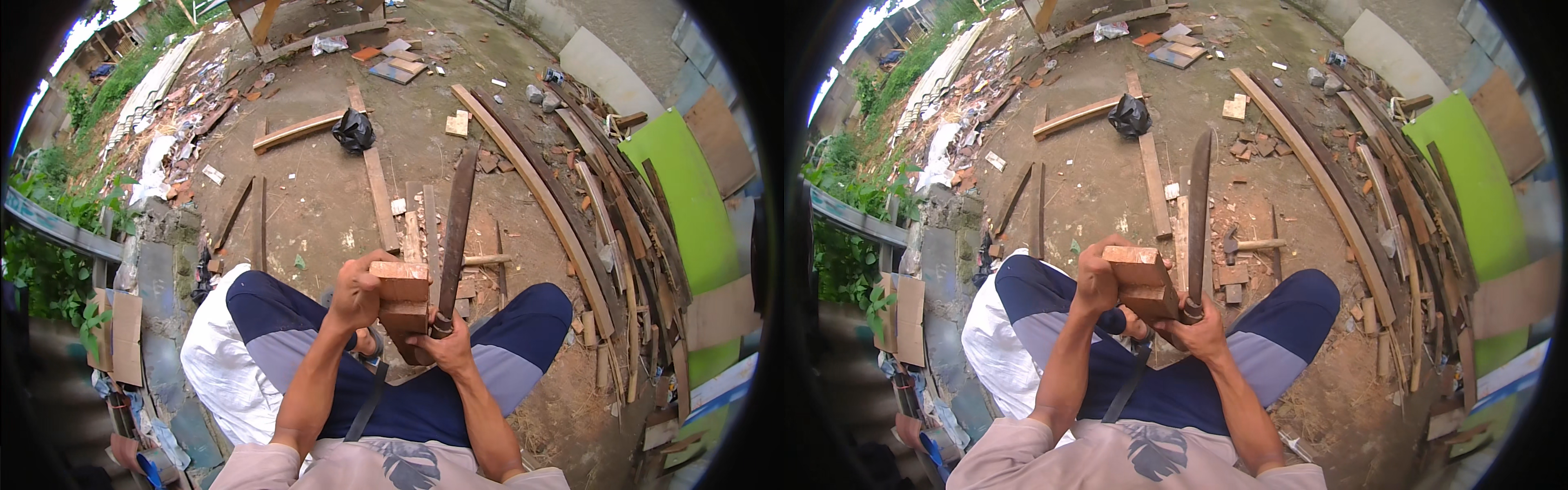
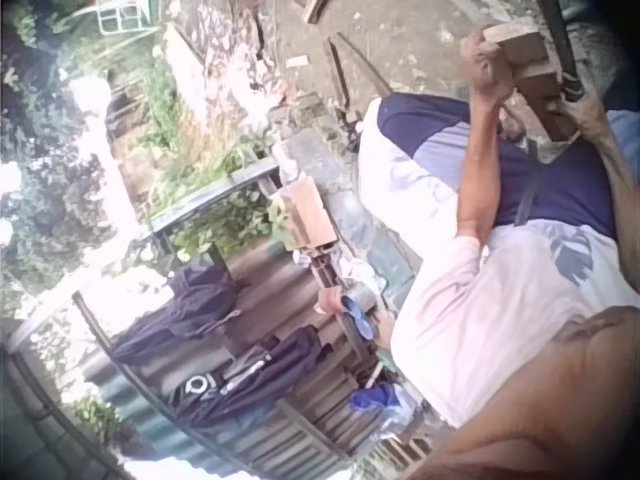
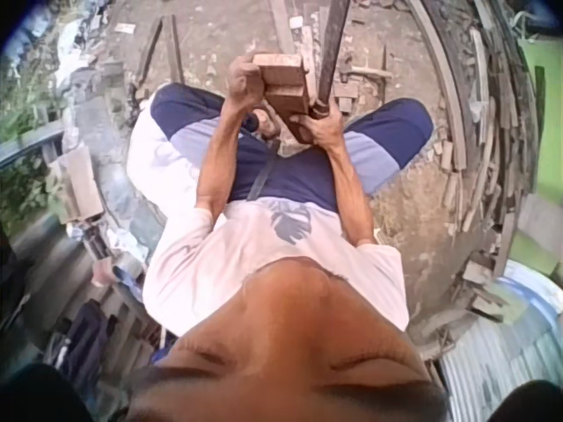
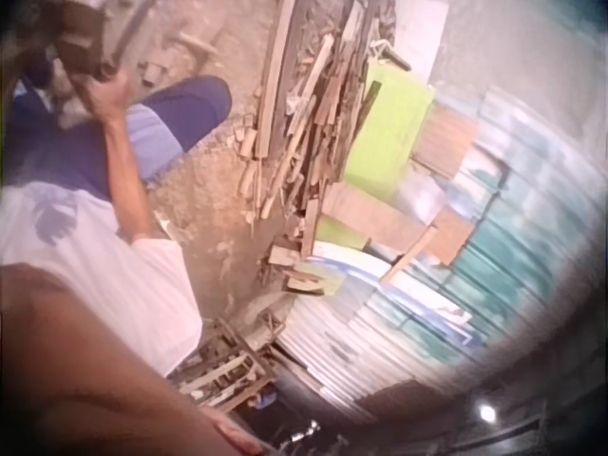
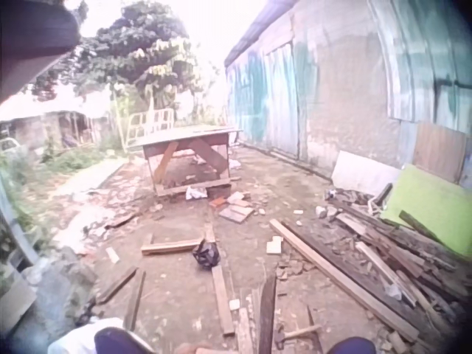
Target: The person sits on the ground and uses a curved blade to shave and shape a small block of wood. They repeatedly hold the wood, scrape it with the blade, and inspect the surface, producing wood shavings.
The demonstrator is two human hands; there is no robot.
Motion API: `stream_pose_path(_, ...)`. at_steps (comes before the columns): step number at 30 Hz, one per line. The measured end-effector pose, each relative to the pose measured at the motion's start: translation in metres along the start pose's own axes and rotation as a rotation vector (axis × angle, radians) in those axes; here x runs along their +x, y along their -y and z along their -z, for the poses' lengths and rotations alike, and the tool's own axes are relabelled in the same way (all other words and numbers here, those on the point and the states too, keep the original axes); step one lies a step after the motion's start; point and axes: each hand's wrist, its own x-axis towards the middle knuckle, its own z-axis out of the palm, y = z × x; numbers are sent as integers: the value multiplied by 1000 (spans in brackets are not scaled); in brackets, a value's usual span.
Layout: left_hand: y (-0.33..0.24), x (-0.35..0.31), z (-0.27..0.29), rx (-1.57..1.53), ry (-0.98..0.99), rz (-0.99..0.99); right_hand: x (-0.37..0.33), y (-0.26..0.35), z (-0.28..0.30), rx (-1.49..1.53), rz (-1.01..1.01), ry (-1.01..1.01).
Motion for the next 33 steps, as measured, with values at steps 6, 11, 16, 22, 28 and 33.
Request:
stream_pose_path(6, 5, -24, -21, -201, -115, 165, -16, -8, 8, 20, 77, -89)
stream_pose_path(11, 0, -31, -42, -112, -207, -74, -15, -12, 12, 80, 65, -155)
stream_pose_path(16, -11, -49, -48, -2, -115, 131, -11, -2, 5, 84, 54, -142)
stream_pose_path(22, -25, -49, -68, -169, -200, 43, -4, 7, -11, 120, 140, -160)
stream_pose_path(28, 6, -34, -59, 277, -251, 6, 10, -3, -15, -51, 21, -246)
stream_pose_path(33, 11, -11, -54, 195, -417, 120, 22, 0, -14, -78, -11, -249)
